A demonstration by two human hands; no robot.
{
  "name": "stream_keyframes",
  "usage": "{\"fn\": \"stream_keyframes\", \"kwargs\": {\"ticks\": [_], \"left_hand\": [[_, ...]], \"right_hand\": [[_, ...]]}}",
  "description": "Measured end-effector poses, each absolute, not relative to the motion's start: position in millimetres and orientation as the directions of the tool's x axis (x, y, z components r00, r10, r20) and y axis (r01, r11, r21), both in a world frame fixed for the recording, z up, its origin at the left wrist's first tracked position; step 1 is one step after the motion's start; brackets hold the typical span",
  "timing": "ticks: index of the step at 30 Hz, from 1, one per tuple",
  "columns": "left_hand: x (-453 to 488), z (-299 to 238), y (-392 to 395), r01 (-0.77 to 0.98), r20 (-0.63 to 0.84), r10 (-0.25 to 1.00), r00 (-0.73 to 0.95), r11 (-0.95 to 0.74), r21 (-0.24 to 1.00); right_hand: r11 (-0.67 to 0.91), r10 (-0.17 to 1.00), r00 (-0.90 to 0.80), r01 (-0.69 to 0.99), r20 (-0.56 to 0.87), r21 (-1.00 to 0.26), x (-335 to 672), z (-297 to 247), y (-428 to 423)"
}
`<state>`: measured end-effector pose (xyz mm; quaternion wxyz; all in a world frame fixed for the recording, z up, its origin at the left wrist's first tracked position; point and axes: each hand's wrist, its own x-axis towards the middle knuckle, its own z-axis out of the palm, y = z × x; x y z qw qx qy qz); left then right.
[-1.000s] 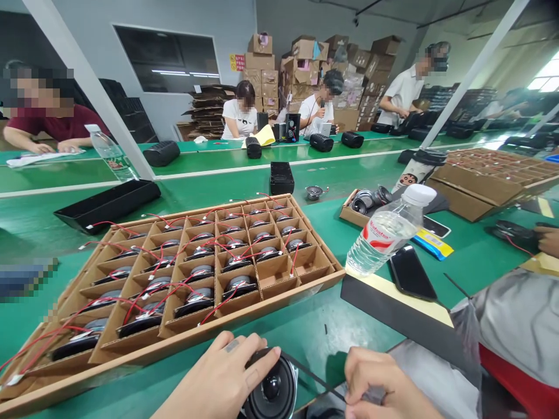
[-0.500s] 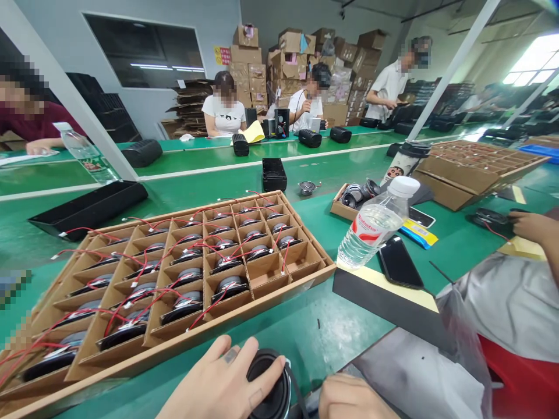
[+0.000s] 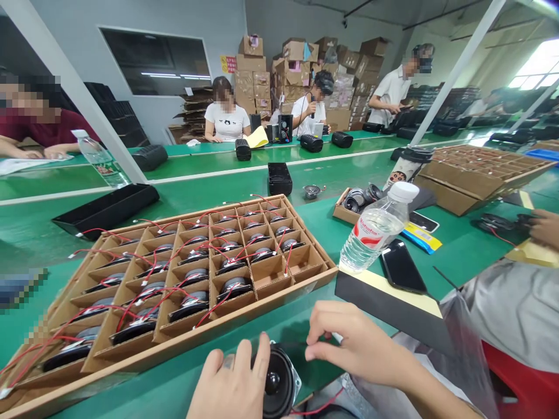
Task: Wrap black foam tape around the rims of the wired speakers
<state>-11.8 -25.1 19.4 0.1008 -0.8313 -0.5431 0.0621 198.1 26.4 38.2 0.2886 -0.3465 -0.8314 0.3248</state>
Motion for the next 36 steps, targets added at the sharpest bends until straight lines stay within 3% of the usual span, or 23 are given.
{"fn": "stream_keyframes", "kwargs": {"ticks": [2,5,8,10,17,24,30,36], "left_hand": [[-19.3,24.1,-13.3,0.92,-0.15,0.912,0.381,-0.391,-0.041],[-39.4,29.6,4.3,0.865,-0.318,0.811,0.492,-0.414,0.284],[-56.3,32.8,13.2,0.734,-0.324,0.717,0.617,-0.375,0.567],[-61.6,32.9,13.7,0.682,-0.306,0.713,0.631,-0.322,0.657],[-61.3,21.7,11.6,0.616,-0.233,0.717,0.657,-0.333,0.714],[-50.1,11.4,10.2,0.629,-0.24,0.706,0.666,-0.359,0.69],[-37.1,2.5,-2.3,0.634,-0.045,0.79,0.612,-0.456,0.624],[-44.6,-14.5,0.2,0.601,0.07,0.776,0.627,-0.539,0.591]], "right_hand": [[0.544,0.765,-0.59,0.378,0.258,-0.749,192.7,40.2,31.7],[0.539,0.769,-0.582,0.367,0.265,-0.758,186.8,42.4,35.2],[0.568,0.751,-0.592,0.354,0.291,-0.743,182.7,46.7,37.7],[0.59,0.739,-0.594,0.342,0.318,-0.731,180.6,49.9,40.0],[0.524,0.777,-0.541,0.276,0.321,-0.805,179.8,45.6,46.4],[0.534,0.779,-0.532,0.286,0.332,-0.795,179.0,45.8,47.6],[0.482,0.822,-0.439,0.199,0.362,-0.854,182.7,41.3,47.2],[0.339,0.89,-0.389,0.219,0.237,-0.915,196.3,18.4,40.2]]}}
